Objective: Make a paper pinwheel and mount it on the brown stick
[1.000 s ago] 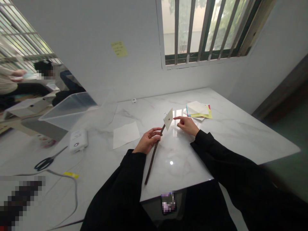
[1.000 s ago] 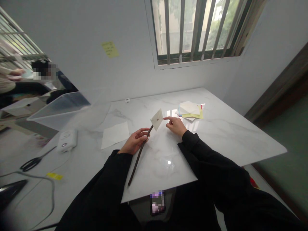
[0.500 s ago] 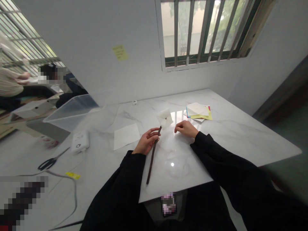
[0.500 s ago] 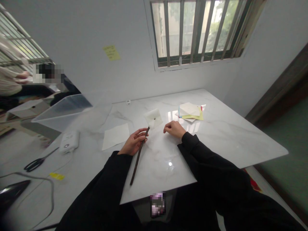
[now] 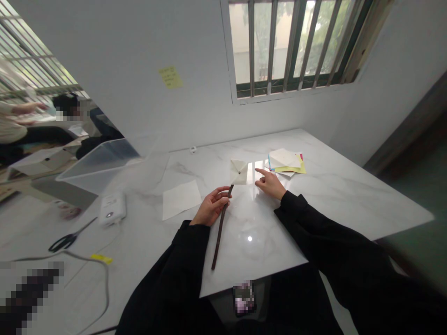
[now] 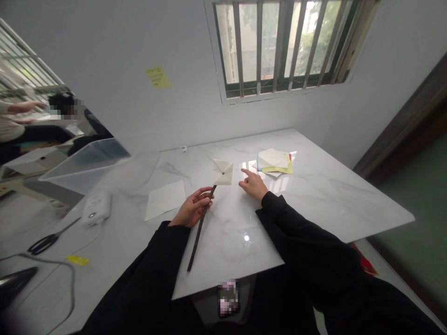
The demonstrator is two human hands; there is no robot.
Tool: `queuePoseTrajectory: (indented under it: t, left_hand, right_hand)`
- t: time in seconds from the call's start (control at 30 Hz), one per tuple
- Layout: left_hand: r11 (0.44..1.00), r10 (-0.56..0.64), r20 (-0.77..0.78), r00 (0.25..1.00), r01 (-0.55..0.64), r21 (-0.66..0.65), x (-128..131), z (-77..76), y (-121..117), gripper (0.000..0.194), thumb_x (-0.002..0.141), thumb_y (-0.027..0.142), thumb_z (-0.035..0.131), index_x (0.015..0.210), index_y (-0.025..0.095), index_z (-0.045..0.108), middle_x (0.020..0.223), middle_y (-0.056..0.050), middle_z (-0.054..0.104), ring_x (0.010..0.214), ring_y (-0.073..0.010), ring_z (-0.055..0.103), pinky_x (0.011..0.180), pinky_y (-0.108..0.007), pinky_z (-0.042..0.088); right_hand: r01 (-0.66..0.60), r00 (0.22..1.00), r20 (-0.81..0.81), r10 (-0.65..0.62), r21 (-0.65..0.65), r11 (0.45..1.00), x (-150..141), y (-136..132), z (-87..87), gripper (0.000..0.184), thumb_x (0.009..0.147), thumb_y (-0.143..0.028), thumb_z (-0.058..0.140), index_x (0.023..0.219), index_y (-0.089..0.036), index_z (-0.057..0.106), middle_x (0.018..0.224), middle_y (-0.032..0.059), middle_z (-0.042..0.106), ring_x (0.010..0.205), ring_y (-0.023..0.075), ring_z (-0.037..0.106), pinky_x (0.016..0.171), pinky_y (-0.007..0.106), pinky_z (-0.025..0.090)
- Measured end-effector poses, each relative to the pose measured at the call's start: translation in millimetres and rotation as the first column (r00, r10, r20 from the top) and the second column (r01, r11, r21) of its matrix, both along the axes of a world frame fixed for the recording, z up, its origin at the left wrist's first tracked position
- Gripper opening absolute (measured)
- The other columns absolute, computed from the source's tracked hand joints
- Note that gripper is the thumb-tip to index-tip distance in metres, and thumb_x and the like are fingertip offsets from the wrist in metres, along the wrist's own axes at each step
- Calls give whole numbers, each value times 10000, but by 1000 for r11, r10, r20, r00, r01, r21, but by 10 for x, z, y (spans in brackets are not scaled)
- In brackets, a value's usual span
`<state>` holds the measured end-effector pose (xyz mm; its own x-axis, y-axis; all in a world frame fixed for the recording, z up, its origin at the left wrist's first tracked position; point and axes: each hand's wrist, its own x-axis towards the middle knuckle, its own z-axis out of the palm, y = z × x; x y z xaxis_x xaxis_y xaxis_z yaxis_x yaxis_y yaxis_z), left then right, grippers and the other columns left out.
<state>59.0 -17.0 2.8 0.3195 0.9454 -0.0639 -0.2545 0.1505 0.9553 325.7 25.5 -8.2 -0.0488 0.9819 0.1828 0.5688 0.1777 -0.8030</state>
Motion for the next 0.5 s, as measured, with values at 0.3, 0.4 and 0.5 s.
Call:
queuePoseTrajectory:
  t: [0.3, 0.4, 0.5]
  left_hand:
    - [999, 39, 57, 998, -39, -5, -19, -30, 37, 526, 682, 209, 912, 1165, 159, 711, 970, -52, 717, 719, -89, 614, 680, -213, 495]
    - [997, 75, 98, 992, -74, -11, -20, -46, 60, 534, 687, 202, 908, 1178, 163, 703, 970, -40, 707, 720, -81, 621, 666, -195, 493]
    - [996, 94, 131, 987, -92, -20, -10, -62, 70, 532, 681, 189, 909, 1170, 159, 702, 964, -38, 708, 719, -78, 626, 665, -187, 496]
  right_hand:
    - [-654, 755, -238, 611, -215, 725, -112, -165, 154, 234, 806, -228, 555, 817, -119, 762, 551, -56, 443, 531, 84, 292, 524, 248, 205]
    - [-860, 502, -348, 792, -293, 417, -206, -493, 383, 302, 837, -177, 602, 1083, -128, 769, 529, -98, 345, 520, 78, 254, 516, 233, 216]
    - [-943, 118, -515, 849, -326, -67, -488, -1059, 366, 487, 870, -164, 668, 1355, -128, 660, 614, -85, 506, 535, 68, 412, 555, 202, 338]
